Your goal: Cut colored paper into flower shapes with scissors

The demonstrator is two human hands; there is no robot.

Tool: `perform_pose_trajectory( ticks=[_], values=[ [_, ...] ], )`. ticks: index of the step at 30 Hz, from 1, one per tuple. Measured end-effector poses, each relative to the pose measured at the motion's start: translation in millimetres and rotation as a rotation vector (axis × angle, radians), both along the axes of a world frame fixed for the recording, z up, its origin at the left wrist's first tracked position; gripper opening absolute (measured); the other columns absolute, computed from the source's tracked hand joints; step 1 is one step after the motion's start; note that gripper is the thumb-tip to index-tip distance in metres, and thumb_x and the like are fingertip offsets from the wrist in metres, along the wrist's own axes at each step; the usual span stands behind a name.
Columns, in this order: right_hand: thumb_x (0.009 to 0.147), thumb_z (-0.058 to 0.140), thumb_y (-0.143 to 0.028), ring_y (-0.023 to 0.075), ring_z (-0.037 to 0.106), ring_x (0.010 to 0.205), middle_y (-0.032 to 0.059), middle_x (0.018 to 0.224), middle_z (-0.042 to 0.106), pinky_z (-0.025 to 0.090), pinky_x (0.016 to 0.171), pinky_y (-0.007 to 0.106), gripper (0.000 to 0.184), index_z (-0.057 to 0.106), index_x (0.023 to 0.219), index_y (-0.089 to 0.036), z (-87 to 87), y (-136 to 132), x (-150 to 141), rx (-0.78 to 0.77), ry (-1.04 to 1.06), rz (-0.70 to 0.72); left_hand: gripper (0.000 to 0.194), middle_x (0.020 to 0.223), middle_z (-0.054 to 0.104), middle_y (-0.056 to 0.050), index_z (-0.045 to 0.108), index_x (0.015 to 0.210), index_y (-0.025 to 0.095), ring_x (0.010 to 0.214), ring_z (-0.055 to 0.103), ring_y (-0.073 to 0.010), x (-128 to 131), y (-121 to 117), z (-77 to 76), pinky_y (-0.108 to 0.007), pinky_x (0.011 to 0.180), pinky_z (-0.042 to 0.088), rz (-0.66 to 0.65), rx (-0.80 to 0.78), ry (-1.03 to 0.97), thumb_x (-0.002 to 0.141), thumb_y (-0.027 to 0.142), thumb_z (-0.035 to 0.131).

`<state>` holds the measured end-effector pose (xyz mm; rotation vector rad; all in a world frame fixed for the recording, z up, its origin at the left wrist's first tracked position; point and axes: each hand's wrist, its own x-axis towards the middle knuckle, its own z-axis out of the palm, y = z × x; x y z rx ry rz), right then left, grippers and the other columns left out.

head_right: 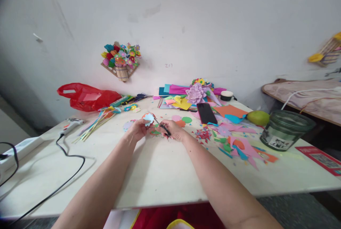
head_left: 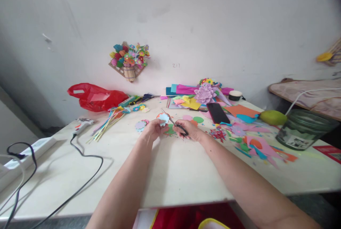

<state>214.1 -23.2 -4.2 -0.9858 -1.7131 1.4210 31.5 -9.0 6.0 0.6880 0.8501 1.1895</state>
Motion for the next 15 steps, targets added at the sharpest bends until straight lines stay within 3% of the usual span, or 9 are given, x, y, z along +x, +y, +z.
perform_pose_trajectory(
  ticks=[15],
  values=[
    [0.071,0.067,-0.044,0.0057,0.043,0.033,-0.0061,0.048,0.052,0.021,0.026,0.016,0.033,0.049,0.075,-0.017,-7.4,5,0,0.017,0.097,-0.007,0.014,0.059,0.062,-0.002,0.059,0.076,0.01,0.047,0.058,-0.0122,12,-1,-1.8,-0.027,0.053,0.056,0.069,-0.039,-0.016,0.067,0.0,0.058]
  ],
)
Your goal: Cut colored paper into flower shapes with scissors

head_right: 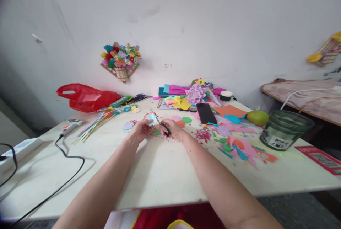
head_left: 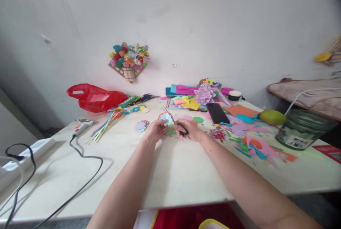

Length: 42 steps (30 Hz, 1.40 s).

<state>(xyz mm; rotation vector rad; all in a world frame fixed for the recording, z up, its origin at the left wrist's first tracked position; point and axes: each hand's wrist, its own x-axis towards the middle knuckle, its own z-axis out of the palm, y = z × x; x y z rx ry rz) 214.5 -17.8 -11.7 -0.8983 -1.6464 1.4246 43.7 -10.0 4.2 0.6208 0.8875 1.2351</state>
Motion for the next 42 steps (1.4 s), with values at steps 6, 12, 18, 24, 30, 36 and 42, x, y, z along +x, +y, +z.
perform_pose_trajectory(
  ticks=[6,12,18,24,30,36,42],
  values=[
    [0.071,0.066,-0.046,0.0056,0.044,0.033,-0.0056,0.05,0.053,0.022,0.026,0.016,0.034,0.048,0.074,-0.017,-1.1,2,1,-0.007,0.018,-0.007,0.011,0.059,0.062,-0.002,0.059,0.074,0.01,0.046,0.057,-0.0106,4,0,-0.5,-0.025,0.054,0.056,0.014,0.023,0.025,0.07,0.0,0.058],
    [0.072,0.065,-0.049,0.0052,0.044,0.033,-0.0053,0.05,0.053,0.022,0.026,0.015,0.036,0.048,0.074,-0.017,-0.1,1,2,0.004,0.021,-0.013,0.01,0.058,0.062,-0.003,0.062,0.074,0.009,0.047,0.057,-0.0102,4,3,-6.2,-0.022,0.054,0.054,-0.017,0.116,0.066,0.068,0.003,0.063],
    [0.071,0.065,-0.047,0.0053,0.043,0.033,-0.0058,0.049,0.053,0.021,0.026,0.015,0.035,0.048,0.075,-0.017,-1.1,2,2,0.007,0.003,-0.02,0.008,0.056,0.063,-0.004,0.063,0.074,0.008,0.046,0.057,-0.0091,2,3,-8.0,-0.018,0.051,0.05,-0.014,0.175,0.081,0.068,0.003,0.063],
    [0.071,0.066,-0.045,0.0053,0.042,0.033,-0.0066,0.048,0.052,0.02,0.026,0.016,0.033,0.049,0.076,-0.017,0.0,1,3,-0.008,-0.003,-0.009,0.01,0.059,0.066,-0.005,0.064,0.075,0.009,0.047,0.06,-0.0108,0,2,-7.0,-0.02,0.053,0.052,-0.038,0.178,0.115,0.066,0.005,0.065],
    [0.072,0.064,-0.043,0.0052,0.044,0.033,-0.0065,0.049,0.053,0.02,0.026,0.015,0.031,0.05,0.078,-0.017,0.0,0,3,-0.023,-0.038,0.015,0.017,0.068,0.069,-0.006,0.065,0.08,0.009,0.051,0.062,-0.0126,0,0,-3.2,-0.024,0.055,0.055,-0.053,0.108,0.132,0.065,0.003,0.062],
    [0.07,0.065,-0.044,0.005,0.043,0.032,-0.0068,0.048,0.053,0.021,0.026,0.015,0.032,0.049,0.077,-0.017,-0.3,1,6,-0.039,-0.066,0.045,0.019,0.07,0.069,-0.006,0.066,0.08,0.009,0.054,0.063,-0.0136,-4,2,-5.0,-0.024,0.053,0.055,-0.066,0.087,0.147,0.063,0.0,0.063],
    [0.072,0.063,-0.043,0.0052,0.044,0.032,-0.0067,0.048,0.054,0.021,0.026,0.016,0.03,0.051,0.079,-0.017,-1.5,3,8,-0.045,-0.055,0.053,0.015,0.068,0.068,-0.007,0.064,0.077,0.008,0.051,0.063,-0.0124,-5,6,-10.2,-0.022,0.056,0.056,-0.133,0.117,0.1,0.064,-0.001,0.066]
  ],
)
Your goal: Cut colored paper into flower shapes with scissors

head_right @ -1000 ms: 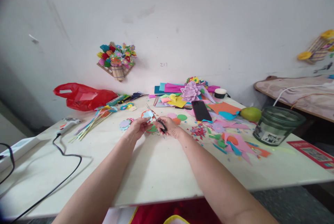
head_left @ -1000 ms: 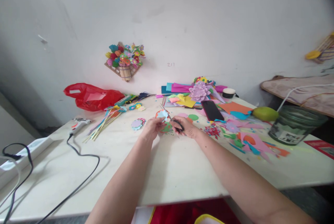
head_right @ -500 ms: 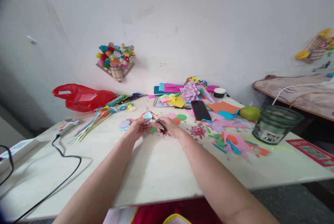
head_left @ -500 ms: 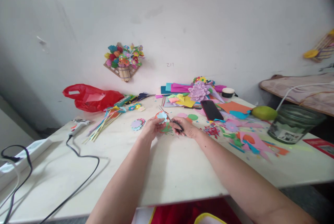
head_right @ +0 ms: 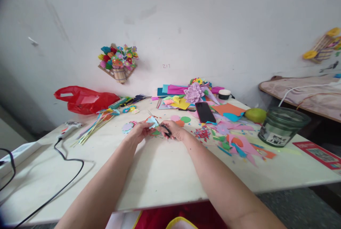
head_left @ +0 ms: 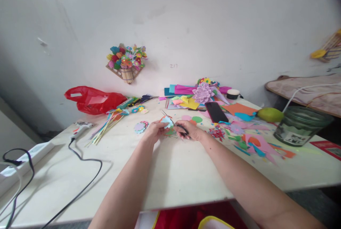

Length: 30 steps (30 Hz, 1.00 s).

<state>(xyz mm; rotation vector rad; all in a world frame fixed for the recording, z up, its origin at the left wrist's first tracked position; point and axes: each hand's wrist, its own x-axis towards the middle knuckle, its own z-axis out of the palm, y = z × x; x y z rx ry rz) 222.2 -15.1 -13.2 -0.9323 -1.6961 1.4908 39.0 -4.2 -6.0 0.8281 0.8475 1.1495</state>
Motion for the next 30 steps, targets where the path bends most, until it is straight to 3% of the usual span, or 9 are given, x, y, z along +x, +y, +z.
perform_pose_trajectory(
  ticks=[6,16,30],
  values=[
    [0.073,0.062,-0.043,0.0055,0.044,0.033,-0.0065,0.048,0.054,0.023,0.026,0.015,0.03,0.051,0.08,-0.016,0.6,0,0,0.006,-0.008,-0.009,0.014,0.064,0.067,-0.005,0.063,0.074,0.008,0.048,0.061,-0.0103,2,-2,1.6,-0.019,0.054,0.055,0.011,0.02,-0.002,0.065,-0.003,0.064],
    [0.073,0.061,-0.041,0.0059,0.046,0.034,-0.0061,0.05,0.054,0.024,0.028,0.016,0.027,0.05,0.078,-0.017,2.6,-1,2,0.019,-0.038,0.011,0.022,0.066,0.068,-0.005,0.061,0.086,0.01,0.052,0.065,-0.015,6,-9,13.1,-0.029,0.057,0.059,0.039,-0.173,-0.039,0.067,-0.002,0.059],
    [0.073,0.06,-0.041,0.0058,0.044,0.033,-0.0058,0.049,0.054,0.022,0.027,0.016,0.026,0.052,0.079,-0.017,6.0,-3,3,0.001,-0.061,-0.007,0.02,0.065,0.065,-0.006,0.059,0.088,0.009,0.051,0.064,-0.0157,10,-9,17.5,-0.026,0.051,0.058,0.104,-0.283,-0.053,0.072,-0.003,0.057]
  ],
)
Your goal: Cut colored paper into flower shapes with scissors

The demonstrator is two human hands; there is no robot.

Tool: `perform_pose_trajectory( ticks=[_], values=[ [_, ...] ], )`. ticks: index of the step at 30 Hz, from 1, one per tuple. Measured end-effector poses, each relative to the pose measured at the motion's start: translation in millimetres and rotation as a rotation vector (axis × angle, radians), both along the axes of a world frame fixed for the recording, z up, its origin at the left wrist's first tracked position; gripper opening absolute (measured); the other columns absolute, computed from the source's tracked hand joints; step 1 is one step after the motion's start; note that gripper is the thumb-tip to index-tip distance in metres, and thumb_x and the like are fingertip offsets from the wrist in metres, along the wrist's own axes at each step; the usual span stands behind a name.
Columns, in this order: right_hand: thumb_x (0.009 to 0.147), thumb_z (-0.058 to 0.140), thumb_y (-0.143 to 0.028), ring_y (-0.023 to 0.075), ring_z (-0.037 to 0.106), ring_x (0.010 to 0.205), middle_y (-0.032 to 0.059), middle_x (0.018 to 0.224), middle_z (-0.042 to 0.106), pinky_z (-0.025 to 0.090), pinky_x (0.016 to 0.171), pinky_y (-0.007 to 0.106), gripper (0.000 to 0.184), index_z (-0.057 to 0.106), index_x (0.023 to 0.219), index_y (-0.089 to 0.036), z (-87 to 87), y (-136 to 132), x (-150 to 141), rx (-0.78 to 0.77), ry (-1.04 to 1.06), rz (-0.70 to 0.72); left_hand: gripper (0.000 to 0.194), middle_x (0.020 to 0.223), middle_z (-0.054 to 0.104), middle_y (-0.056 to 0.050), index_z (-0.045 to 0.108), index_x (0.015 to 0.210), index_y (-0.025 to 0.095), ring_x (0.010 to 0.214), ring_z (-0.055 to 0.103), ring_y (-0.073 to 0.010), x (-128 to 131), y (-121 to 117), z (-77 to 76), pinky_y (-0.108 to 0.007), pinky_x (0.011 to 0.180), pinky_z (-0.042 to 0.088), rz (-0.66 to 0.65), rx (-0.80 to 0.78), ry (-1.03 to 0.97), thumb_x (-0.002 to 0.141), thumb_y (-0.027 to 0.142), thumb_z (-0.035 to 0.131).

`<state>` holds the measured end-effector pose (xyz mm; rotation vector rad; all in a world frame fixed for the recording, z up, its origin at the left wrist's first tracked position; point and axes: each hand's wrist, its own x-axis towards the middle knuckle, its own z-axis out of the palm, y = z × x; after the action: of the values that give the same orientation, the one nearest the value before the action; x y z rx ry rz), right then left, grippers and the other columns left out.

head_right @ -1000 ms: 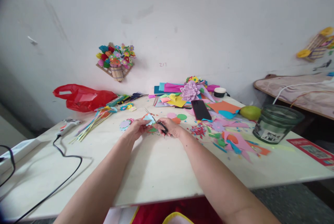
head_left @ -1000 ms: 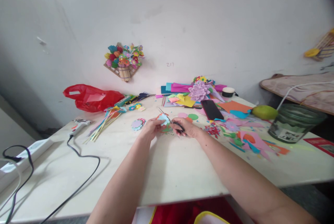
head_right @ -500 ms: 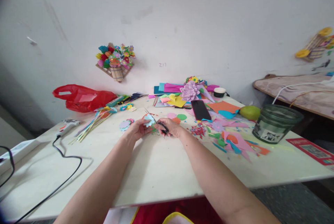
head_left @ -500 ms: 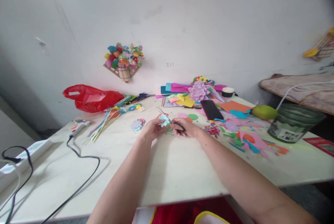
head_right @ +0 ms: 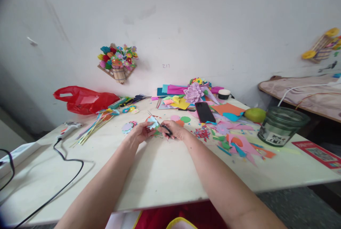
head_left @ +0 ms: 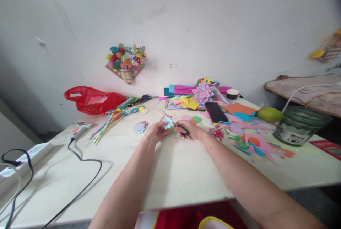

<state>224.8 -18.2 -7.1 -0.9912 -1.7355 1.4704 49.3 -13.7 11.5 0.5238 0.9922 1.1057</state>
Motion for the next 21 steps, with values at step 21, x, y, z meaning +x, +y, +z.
perform_pose_trajectory(
  ticks=[21],
  values=[
    [0.072,0.063,-0.038,0.0062,0.043,0.032,-0.0066,0.046,0.053,0.02,0.026,0.016,0.025,0.052,0.079,-0.016,0.1,0.0,-2.7,0.004,0.001,-0.037,0.012,0.058,0.061,-0.004,0.058,0.08,0.008,0.044,0.058,-0.0128,4.1,4.5,-3.7,-0.024,0.048,0.056,0.055,-0.027,0.004,0.074,-0.002,0.055]
  ],
)
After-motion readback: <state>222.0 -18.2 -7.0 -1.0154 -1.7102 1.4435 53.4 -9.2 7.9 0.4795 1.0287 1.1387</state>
